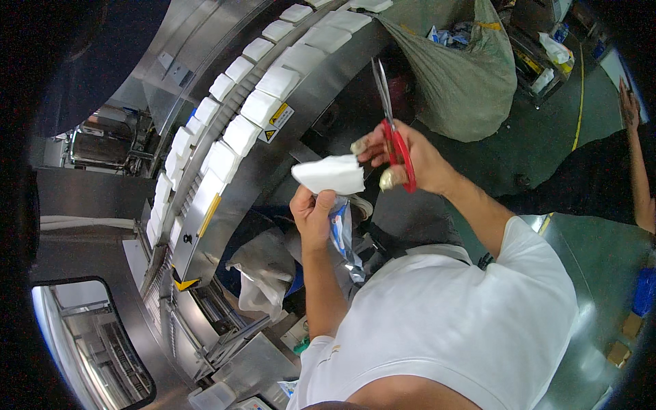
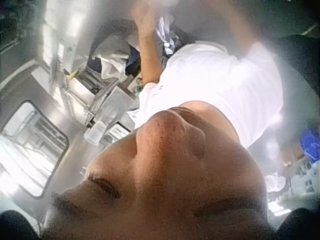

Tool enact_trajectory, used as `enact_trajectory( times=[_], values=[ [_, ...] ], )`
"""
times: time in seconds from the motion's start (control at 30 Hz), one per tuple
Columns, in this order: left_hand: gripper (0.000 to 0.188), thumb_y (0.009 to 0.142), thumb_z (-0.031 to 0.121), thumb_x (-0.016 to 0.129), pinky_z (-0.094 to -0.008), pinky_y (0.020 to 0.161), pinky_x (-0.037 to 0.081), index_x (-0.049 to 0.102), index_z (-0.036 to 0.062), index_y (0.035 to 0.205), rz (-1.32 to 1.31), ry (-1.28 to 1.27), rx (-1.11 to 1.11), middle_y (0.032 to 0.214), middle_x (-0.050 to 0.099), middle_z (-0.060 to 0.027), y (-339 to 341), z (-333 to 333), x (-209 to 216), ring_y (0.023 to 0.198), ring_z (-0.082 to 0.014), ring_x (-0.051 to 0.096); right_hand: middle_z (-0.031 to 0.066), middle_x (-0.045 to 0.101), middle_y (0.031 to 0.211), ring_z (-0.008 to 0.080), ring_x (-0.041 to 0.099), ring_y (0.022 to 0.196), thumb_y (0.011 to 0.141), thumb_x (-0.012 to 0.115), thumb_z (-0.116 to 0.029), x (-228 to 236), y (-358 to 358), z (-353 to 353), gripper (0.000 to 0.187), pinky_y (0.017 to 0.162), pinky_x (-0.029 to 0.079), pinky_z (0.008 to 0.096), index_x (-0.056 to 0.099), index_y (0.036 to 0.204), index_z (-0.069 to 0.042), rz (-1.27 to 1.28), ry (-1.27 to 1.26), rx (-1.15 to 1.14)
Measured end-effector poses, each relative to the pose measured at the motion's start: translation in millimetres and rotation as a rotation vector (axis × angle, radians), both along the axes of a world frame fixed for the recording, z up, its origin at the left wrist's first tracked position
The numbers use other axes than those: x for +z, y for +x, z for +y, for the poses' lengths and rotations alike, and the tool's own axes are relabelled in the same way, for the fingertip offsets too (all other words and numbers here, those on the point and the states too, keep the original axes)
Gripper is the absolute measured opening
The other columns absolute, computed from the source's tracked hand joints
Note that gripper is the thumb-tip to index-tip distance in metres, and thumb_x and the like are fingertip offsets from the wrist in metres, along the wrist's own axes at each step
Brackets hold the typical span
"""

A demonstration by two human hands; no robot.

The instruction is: The person uses shears to cut open several small blue and white pouches, removes a white rectangular object from each pouch, and places the white objects onto a metal scale.

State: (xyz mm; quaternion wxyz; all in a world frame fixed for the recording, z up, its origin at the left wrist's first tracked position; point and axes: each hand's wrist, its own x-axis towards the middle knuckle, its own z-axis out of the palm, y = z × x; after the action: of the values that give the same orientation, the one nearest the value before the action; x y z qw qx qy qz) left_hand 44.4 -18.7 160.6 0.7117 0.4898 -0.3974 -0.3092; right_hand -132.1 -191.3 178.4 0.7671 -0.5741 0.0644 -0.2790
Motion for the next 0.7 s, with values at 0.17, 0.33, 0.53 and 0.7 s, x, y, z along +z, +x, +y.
enact_trajectory(
  times=[0.17,0.33,0.53,0.7],
  values=[
    [0.035,0.098,0.026,0.071,-0.0309,0.091,0.051,0.071,-0.0047,0.114,-0.166,-0.056,0.097,0.111,0.073,-0.0116,-2.5,-7.8,-5.3,0.101,-0.0191,0.068,0.0089,0.058,0.128,0.0223,0.058,0.124,0.057,0.102,-0.034,-25.4,-5.7,45.1,0.096,0.107,0.048,0.0408,0.045,0.129,-0.006,0.095,0.049,0.095],
    [0.025,0.097,0.016,0.068,-0.0325,0.092,0.051,0.072,-0.003,0.113,-0.207,-0.043,0.166,0.11,0.074,-0.0124,-8.1,-16.5,-1.4,0.102,-0.022,0.069,0.0068,0.057,0.121,0.0177,0.06,0.113,0.063,0.101,-0.028,-40.8,3.6,82.5,0.085,0.102,0.05,0.0377,0.045,0.124,-0.006,0.083,0.222,0.138],
    [0.027,0.093,-0.003,0.059,-0.0326,0.095,0.051,0.068,-0.0054,0.119,-0.25,0.02,0.364,0.117,0.071,-0.0136,-20.7,-25.9,-16.3,0.105,-0.0195,0.067,0.0023,0.062,0.102,0.012,0.06,0.096,0.08,0.089,-0.019,-45.5,10.6,76.5,0.052,0.089,0.051,0.0306,0.055,0.116,-0.004,0.314,0.088,0.024],
    [0.028,0.106,0.018,0.057,-0.0299,0.074,0.059,0.056,-0.0051,0.123,0.101,-0.036,0.443,0.108,0.07,-0.0148,-18.1,-24.4,-20.0,0.082,-0.0173,0.069,0.0038,0.067,0.101,0.0122,0.064,0.097,0.082,0.086,-0.016,-60.9,-13.4,30.3,0.043,0.089,0.054,0.033,0.059,0.113,-0.004,0.349,0.188,0.028]
  ],
)
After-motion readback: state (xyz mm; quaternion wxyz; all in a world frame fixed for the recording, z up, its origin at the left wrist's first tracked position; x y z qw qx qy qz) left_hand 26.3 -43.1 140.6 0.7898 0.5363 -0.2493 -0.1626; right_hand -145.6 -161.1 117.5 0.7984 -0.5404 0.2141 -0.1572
